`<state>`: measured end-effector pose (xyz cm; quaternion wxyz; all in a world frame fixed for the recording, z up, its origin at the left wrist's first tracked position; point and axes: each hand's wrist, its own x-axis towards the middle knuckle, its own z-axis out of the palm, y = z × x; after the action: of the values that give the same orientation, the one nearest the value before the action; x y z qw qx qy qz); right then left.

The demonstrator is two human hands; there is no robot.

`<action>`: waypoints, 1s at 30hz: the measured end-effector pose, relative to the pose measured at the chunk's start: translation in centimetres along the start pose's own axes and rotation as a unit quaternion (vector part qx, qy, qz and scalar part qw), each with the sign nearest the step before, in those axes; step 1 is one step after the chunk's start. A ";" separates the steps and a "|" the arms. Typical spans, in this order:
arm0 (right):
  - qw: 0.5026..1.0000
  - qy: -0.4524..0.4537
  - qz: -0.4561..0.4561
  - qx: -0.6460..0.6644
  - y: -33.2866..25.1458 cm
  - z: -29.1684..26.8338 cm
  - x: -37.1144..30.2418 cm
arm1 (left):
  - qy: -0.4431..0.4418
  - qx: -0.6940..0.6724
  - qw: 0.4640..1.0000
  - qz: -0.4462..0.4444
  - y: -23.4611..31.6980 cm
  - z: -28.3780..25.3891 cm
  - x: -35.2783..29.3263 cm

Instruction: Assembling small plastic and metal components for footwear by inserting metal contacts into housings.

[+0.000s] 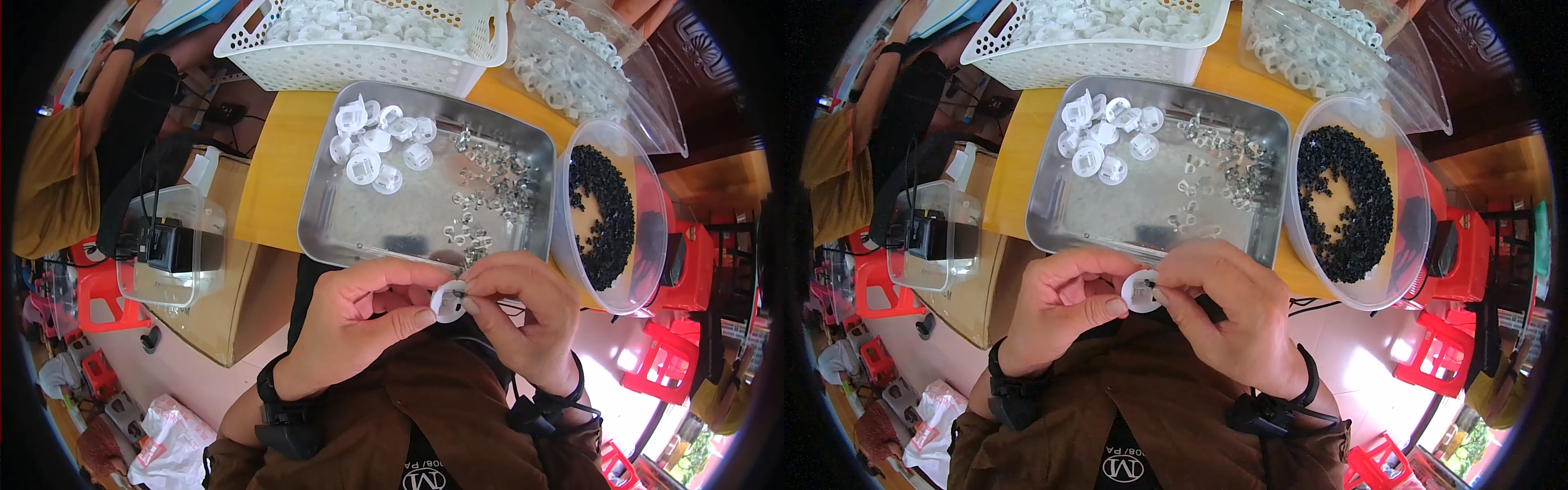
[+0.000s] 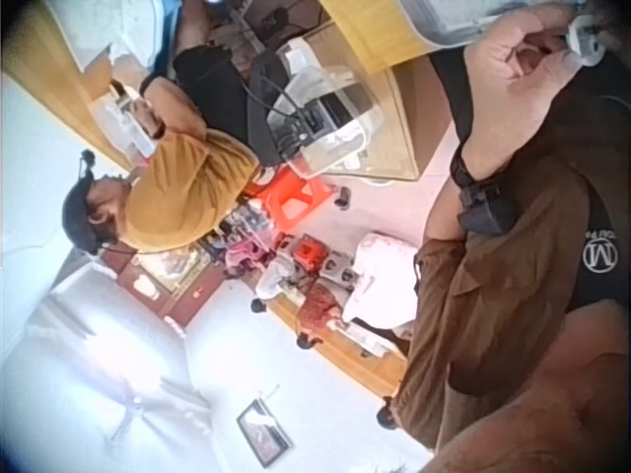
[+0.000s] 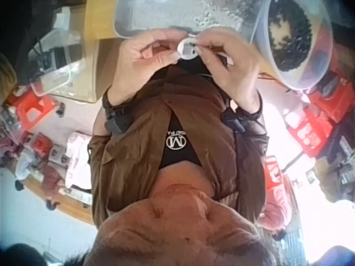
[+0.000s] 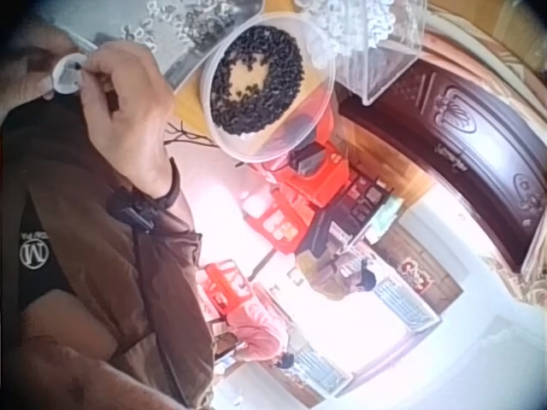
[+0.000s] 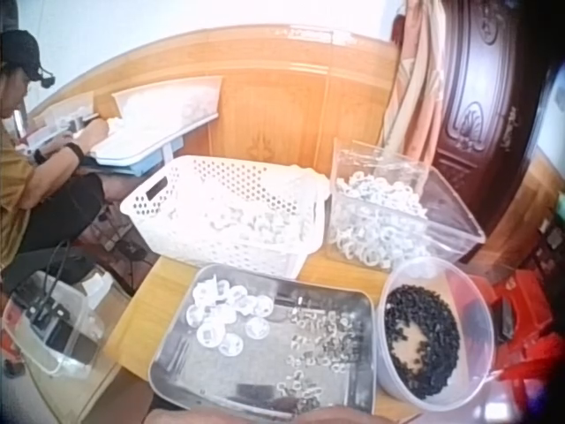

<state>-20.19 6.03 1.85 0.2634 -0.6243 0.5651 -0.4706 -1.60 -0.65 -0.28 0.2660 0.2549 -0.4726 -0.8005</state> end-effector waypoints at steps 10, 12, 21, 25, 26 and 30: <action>1.000 0.020 -0.005 -0.007 -0.3 0.0 0.1 | 0.017 -0.039 0.999 0.012 0.1 0.6 0.0; 1.000 0.021 -0.008 -0.010 -0.3 0.1 0.2 | 0.007 -0.026 0.999 0.021 0.0 0.5 0.0; 0.999 0.014 -0.013 -0.039 -0.4 0.2 0.5 | 0.008 -0.006 1.000 0.019 0.1 0.7 0.1; 0.999 0.008 -0.012 -0.047 -0.4 0.1 0.6 | 0.004 0.010 0.999 0.049 -0.1 0.7 0.2; 0.999 0.007 -0.011 -0.047 -0.4 0.1 0.6 | 0.005 0.010 0.999 0.048 -0.1 0.7 0.2; 0.999 0.010 0.007 -0.035 -0.4 0.3 0.4 | 0.004 0.027 0.998 0.061 -0.2 0.7 0.3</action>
<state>-19.79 5.64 2.22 0.2388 -0.6244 0.5884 -0.4549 -2.27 -0.35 -0.21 0.3093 0.2362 -0.5074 -0.7688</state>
